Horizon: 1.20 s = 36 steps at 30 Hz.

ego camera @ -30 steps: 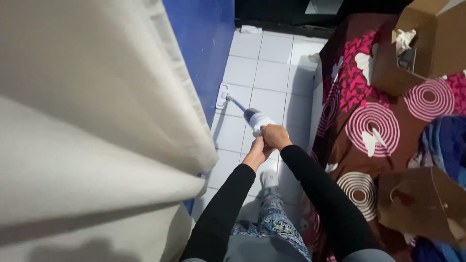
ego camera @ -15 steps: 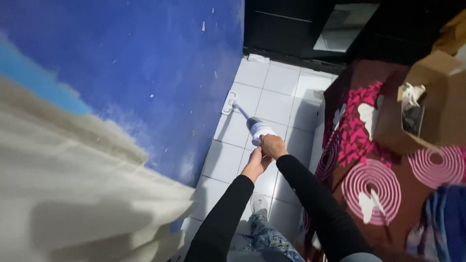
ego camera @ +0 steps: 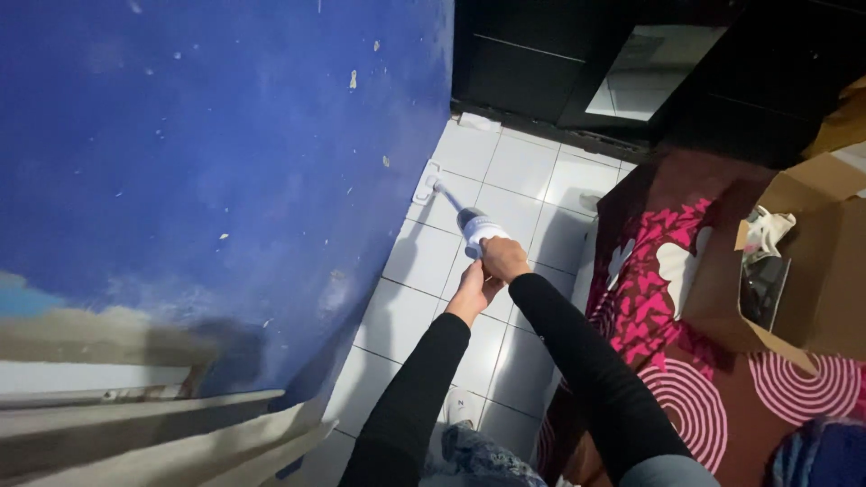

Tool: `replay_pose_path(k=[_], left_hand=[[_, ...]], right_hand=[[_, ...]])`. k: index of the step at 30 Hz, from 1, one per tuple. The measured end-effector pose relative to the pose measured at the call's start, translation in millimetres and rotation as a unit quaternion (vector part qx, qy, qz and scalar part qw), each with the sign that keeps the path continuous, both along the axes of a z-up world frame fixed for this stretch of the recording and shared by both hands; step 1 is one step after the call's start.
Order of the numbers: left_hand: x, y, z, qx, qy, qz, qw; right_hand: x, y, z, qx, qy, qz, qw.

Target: The user is assembling a cordless vacuum cleaner by attaching the extension tube and floor head.

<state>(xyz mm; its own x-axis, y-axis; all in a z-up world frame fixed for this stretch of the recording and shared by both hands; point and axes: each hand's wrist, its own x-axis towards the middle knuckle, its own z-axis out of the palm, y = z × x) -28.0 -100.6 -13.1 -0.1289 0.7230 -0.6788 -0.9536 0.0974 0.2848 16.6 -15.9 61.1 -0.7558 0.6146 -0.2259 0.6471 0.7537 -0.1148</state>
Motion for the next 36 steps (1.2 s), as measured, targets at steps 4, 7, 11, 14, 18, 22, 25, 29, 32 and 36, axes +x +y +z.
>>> replay_pose_path(k=[4, 7, 11, 14, 18, 22, 25, 29, 32, 36], left_hand=[[-10.4, 29.0, -14.1, 0.014, 0.017, -0.01, 1.0], [-19.5, 50.4, -16.2, 0.017, 0.013, -0.014, 1.0], [-32.9, 89.5, -40.9, 0.005, 0.006, -0.024, 1.0], [-53.6, 130.4, -31.8, 0.014, -0.005, -0.034, 0.999], [-79.5, 175.7, -14.7, 0.033, -0.017, -0.047, 0.998], [-109.4, 220.8, -3.1, 0.015, -0.023, -0.062, 0.998], [-123.5, 247.1, -12.1, 0.023, -0.018, -0.057, 0.998], [-140.8, 269.1, -8.8, 0.033, -0.045, -0.056, 0.997], [-149.9, 281.4, -4.6, 0.043, -0.04, -0.061, 0.996], [-148.4, 292.4, -22.7, 0.054, -0.061, -0.056, 0.995]], right_hand=[[-8.8, 20.7, 9.6, -0.025, -0.009, -0.017, 0.999], [-18.7, 43.0, 4.7, -0.026, -0.025, -0.018, 0.999], [-33.8, 75.3, 0.7, -0.036, -0.014, -0.045, 0.998], [-52.5, 116.2, 4.3, -0.03, -0.011, -0.063, 0.998], [-77.9, 163.6, 14.4, -0.042, -0.02, -0.072, 0.996], [-108.8, 203.6, 31.4, -0.023, -0.078, -0.071, 0.994], [-122.4, 227.1, 30.0, 0.0, -0.079, -0.051, 0.996], [-140.9, 254.3, 29.7, -0.003, -0.08, -0.053, 0.995], [-149.8, 275.2, 29.1, -0.005, -0.082, -0.057, 0.995], [-148.0, 280.6, 32.7, -0.043, -0.098, -0.072, 0.992]])
